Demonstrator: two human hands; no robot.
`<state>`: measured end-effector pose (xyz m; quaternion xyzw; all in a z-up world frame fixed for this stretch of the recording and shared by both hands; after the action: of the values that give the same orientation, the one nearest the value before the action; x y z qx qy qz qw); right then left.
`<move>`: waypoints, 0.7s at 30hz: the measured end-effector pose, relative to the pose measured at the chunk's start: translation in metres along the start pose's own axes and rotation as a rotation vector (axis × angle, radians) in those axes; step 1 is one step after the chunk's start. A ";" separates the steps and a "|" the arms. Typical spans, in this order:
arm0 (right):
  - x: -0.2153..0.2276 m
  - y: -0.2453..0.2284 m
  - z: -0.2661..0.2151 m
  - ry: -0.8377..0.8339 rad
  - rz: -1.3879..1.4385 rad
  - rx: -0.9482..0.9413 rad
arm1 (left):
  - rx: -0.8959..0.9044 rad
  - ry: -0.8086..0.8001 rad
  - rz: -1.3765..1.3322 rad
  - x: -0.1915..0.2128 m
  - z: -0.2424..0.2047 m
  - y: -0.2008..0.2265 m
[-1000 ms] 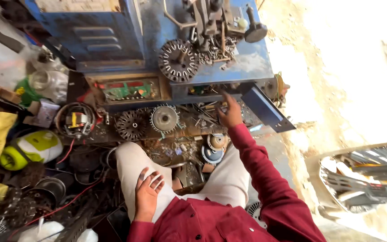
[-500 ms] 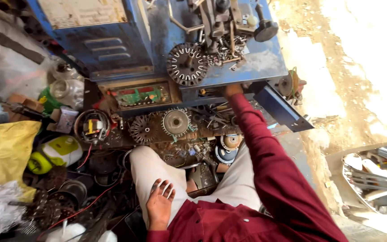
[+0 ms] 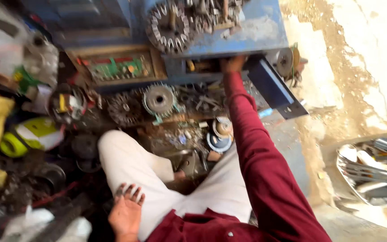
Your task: The person sits on the floor in a workshop and uses a wrench to tighten bolts on a blue machine. They then use a hammer to tap a metal component into place and continue adjusting parts with the wrench.
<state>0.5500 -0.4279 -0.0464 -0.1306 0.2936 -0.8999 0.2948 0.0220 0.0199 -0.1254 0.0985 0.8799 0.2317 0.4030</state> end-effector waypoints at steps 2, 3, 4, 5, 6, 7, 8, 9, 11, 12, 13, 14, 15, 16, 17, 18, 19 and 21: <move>0.003 -0.004 -0.026 -0.195 -0.086 -0.089 | -0.025 -0.119 0.045 -0.010 -0.016 0.012; -0.001 -0.009 -0.019 -0.274 -0.117 -0.117 | -0.039 -0.166 0.014 -0.018 -0.022 0.018; 0.013 -0.022 -0.021 -0.310 -0.040 -0.040 | -0.052 -0.212 -0.018 -0.026 -0.030 0.026; 0.029 -0.038 -0.030 -0.340 0.042 0.045 | -0.072 -0.268 -0.052 -0.037 -0.034 0.033; 0.042 -0.055 -0.034 -0.336 -0.044 0.053 | -0.087 -0.300 -0.055 -0.046 -0.037 0.036; 0.055 -0.073 -0.040 -0.331 -0.134 0.050 | -0.098 -0.329 -0.050 -0.054 -0.041 0.042; 0.066 -0.096 -0.041 -0.335 -0.160 0.129 | -0.109 -0.358 -0.044 -0.064 -0.043 0.048; 0.080 -0.117 -0.045 -0.343 -0.197 0.197 | -0.113 -0.410 -0.014 -0.075 -0.049 0.053; 0.088 -0.143 -0.042 -0.378 -0.251 0.234 | -0.115 -0.509 0.043 -0.103 -0.059 0.056; 0.088 -0.149 -0.040 -0.404 -0.267 0.204 | -0.157 -0.541 0.165 -0.120 -0.062 0.060; 0.089 -0.152 -0.040 -0.434 -0.282 0.177 | -0.200 -0.569 0.283 -0.139 -0.063 0.061; 0.090 -0.152 -0.040 -0.446 -0.276 0.128 | -0.243 -0.597 0.400 -0.160 -0.065 0.063; 0.087 -0.150 -0.038 -0.453 -0.265 0.084 | -0.344 -0.630 0.644 -0.184 -0.067 0.064; 0.084 -0.147 -0.037 -0.461 -0.255 0.040 | -0.446 -0.658 0.888 -0.208 -0.069 0.066; 0.082 -0.147 -0.034 -0.416 -0.218 0.044 | -0.551 -0.678 1.132 -0.233 -0.067 0.066; 0.079 -0.144 -0.032 -0.371 -0.181 0.048 | -0.548 -0.698 1.331 -0.255 -0.061 0.061; 0.074 -0.140 -0.030 -0.327 -0.144 0.057 | -0.543 -0.712 1.526 -0.274 -0.051 0.052; 0.054 -0.115 -0.012 -0.225 -0.162 0.056 | -0.560 -0.804 1.939 -0.305 -0.020 0.025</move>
<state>0.4501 -0.3798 0.0174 -0.2458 0.2219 -0.9083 0.2557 0.2064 -0.0749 0.1002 0.7248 0.1472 0.5945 0.3155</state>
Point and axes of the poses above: each hand's wrist, its own z-axis towards the middle knuckle, its own x-axis out of the back of the hand, y = z × x, the point moved 8 cm from there along z, towards the middle knuckle, and after that the axes turned 13 degrees about y, right-handed, at the moved point
